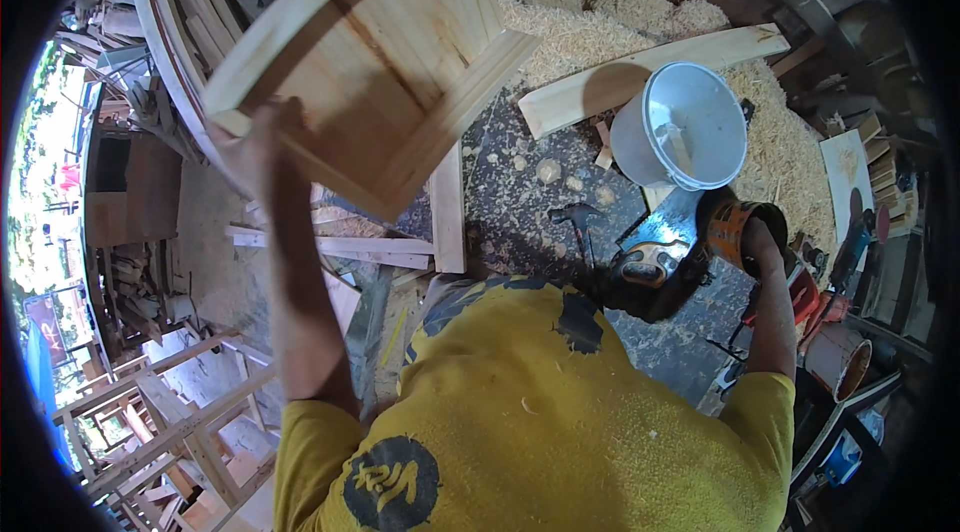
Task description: The person is measuring, marking, sawing, and hammering wood to assemble a project at a workbench.
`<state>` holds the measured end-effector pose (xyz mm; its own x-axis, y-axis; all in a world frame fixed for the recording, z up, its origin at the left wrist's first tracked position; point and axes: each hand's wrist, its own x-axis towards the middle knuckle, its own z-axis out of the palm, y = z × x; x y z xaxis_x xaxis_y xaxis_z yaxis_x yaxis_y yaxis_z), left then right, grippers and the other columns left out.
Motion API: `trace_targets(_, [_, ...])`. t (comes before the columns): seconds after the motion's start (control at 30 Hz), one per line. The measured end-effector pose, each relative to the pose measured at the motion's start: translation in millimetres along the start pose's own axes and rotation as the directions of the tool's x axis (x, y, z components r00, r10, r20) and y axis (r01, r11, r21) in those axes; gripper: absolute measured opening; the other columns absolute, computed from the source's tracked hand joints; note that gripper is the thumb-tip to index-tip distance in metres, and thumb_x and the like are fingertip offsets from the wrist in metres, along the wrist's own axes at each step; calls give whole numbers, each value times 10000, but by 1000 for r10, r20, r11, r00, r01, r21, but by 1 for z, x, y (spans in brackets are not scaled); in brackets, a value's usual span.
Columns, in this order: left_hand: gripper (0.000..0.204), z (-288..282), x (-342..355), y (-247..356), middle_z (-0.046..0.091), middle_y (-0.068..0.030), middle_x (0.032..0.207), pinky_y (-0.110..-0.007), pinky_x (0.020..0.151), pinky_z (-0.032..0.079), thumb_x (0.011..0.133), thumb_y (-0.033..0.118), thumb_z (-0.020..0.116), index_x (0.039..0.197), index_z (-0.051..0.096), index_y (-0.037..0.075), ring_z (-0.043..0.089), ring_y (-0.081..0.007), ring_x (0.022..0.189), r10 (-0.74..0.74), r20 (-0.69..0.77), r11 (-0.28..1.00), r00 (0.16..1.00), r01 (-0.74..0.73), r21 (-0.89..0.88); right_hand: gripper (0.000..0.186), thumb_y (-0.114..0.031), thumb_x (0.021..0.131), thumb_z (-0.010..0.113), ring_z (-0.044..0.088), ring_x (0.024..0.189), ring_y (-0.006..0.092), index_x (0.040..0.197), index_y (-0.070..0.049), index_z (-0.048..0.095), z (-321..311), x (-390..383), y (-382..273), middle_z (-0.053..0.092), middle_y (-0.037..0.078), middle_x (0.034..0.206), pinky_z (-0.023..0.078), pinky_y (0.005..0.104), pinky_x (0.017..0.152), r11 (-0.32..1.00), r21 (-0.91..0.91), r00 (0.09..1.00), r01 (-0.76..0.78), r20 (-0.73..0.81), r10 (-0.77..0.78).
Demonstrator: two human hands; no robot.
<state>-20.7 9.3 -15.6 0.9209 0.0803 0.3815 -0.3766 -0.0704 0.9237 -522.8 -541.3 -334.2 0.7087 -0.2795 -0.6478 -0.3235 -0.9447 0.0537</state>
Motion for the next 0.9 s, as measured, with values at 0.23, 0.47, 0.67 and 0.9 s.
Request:
trace_targets(0.23, [830,43,-85,-65,492,-163,1273,-376,886,509,784,143,774,1432,274,3,557,-244,1075,-134,-59,988,989,130,-80,237,-190,808,555,645,733,426,830,-5,701,-82,-76,-39,661,268,809,516,483,683,879,472,804,-70,-494,330])
trace_targets(0.47, [1249,11,-167,-82,105,-254,1543,-478,1178,154,672,239,868,1531,-8,3,156,-382,1440,-61,77,873,995,15,488,152,-134,917,582,492,550,83,874,-13,664,-164,-140,-105,600,10,687,378,235,501,198,968,679,151,-247,691])
trace_targets(0.67, [1226,-14,-175,-89,274,-190,1425,-430,1103,310,608,70,873,1490,21,45,356,-301,1315,-122,132,957,984,81,278,79,-46,902,602,501,588,76,883,8,656,-225,-126,-238,640,42,772,387,217,545,22,854,711,519,-446,544])
trace_targets(0.9, [1220,-35,-193,-105,302,-247,1316,-452,1073,341,592,161,923,1421,56,-59,395,-322,1249,-127,322,985,938,82,152,111,-85,937,595,548,643,115,914,19,629,-293,-76,-397,631,76,825,443,244,581,-2,821,818,571,-569,79])
